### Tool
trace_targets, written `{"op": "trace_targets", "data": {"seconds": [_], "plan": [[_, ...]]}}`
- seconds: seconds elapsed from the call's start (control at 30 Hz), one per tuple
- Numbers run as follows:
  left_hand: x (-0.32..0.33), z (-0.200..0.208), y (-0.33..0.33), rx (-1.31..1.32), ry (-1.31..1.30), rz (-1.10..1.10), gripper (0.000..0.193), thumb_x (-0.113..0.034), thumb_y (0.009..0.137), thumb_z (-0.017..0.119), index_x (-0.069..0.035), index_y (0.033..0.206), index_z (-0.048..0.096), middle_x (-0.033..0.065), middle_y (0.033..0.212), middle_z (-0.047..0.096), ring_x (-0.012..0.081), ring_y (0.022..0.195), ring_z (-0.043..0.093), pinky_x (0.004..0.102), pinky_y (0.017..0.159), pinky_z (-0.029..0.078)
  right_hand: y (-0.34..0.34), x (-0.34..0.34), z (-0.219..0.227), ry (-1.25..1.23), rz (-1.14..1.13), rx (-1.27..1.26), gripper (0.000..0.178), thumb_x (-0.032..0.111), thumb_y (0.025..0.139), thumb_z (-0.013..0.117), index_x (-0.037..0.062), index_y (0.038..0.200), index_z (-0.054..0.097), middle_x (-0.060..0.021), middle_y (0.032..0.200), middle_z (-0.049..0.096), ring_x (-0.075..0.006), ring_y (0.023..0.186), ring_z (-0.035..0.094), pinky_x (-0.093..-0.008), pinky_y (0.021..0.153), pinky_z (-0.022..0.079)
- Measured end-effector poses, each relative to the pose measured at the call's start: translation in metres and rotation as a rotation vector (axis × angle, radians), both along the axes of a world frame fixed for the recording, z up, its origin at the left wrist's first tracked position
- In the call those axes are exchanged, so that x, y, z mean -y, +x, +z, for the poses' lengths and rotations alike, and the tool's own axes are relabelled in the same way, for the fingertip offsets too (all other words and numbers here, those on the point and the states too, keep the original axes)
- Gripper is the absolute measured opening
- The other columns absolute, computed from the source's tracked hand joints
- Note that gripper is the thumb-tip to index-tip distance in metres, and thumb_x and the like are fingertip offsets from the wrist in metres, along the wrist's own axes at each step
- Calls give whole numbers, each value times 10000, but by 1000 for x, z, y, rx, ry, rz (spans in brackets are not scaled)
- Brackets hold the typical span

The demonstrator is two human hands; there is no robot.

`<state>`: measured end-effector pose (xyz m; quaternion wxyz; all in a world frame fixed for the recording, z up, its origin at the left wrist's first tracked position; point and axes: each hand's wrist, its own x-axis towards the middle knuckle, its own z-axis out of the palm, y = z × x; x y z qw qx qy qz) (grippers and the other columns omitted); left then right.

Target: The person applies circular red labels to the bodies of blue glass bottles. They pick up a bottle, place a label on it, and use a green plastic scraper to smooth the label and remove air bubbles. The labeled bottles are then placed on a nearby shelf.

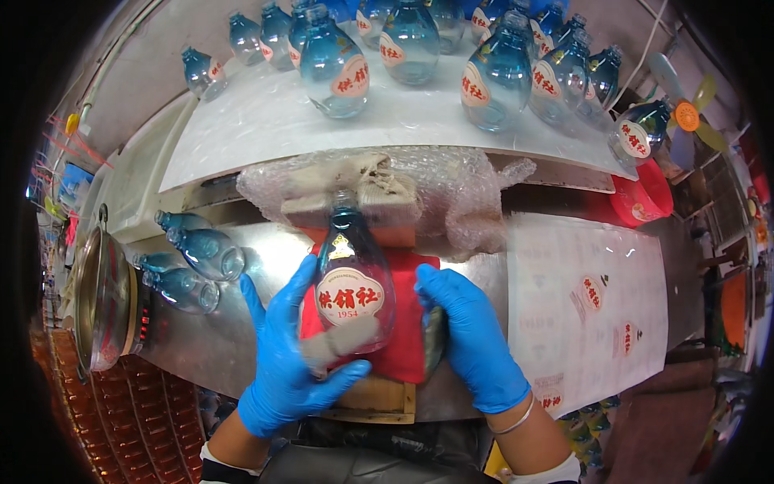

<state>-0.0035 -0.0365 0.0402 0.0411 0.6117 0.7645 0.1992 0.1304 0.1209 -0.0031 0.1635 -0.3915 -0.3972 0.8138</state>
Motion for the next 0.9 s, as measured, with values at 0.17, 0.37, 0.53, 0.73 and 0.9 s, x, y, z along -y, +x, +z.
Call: {"op": "trace_targets", "data": {"seconds": [0.17,0.37,0.53,0.73,0.9], "plan": [[3,-37,-10,898,342,125,651,-244,832,599,-13,1359,295,168,1346,379,244,1245,374,441,1079,99,-19,2,7,295,198,-33,253,269,797,692,71,743,544,25,689,500,-49,684,442,-206,643,385],[-8,-56,-19,1552,256,332,513,-188,923,499,-2,1355,297,106,1307,414,165,1176,409,318,991,343,-20,-3,-9,280,241,-96,242,251,795,694,73,749,536,33,710,497,-50,686,433,-206,638,376],[-7,-62,-17,1656,324,321,536,-203,921,508,-5,1365,281,107,1311,412,174,1181,406,322,1001,333,-16,2,-4,192,214,-100,209,202,788,695,80,762,527,33,721,499,-51,701,449,-202,650,387],[-10,-54,-16,1610,303,184,515,-178,916,507,-22,1361,298,110,1319,406,187,1192,397,323,1005,324,-13,4,-9,240,236,-86,176,122,767,697,91,780,524,34,739,501,-49,726,474,-198,659,407],[-10,-54,-20,1587,356,155,475,-180,918,503,-17,1332,337,110,1294,423,189,1180,406,318,999,325,-13,1,-4,217,266,-57,159,186,811,649,93,790,521,25,731,505,-50,665,467,-198,617,403]]}}
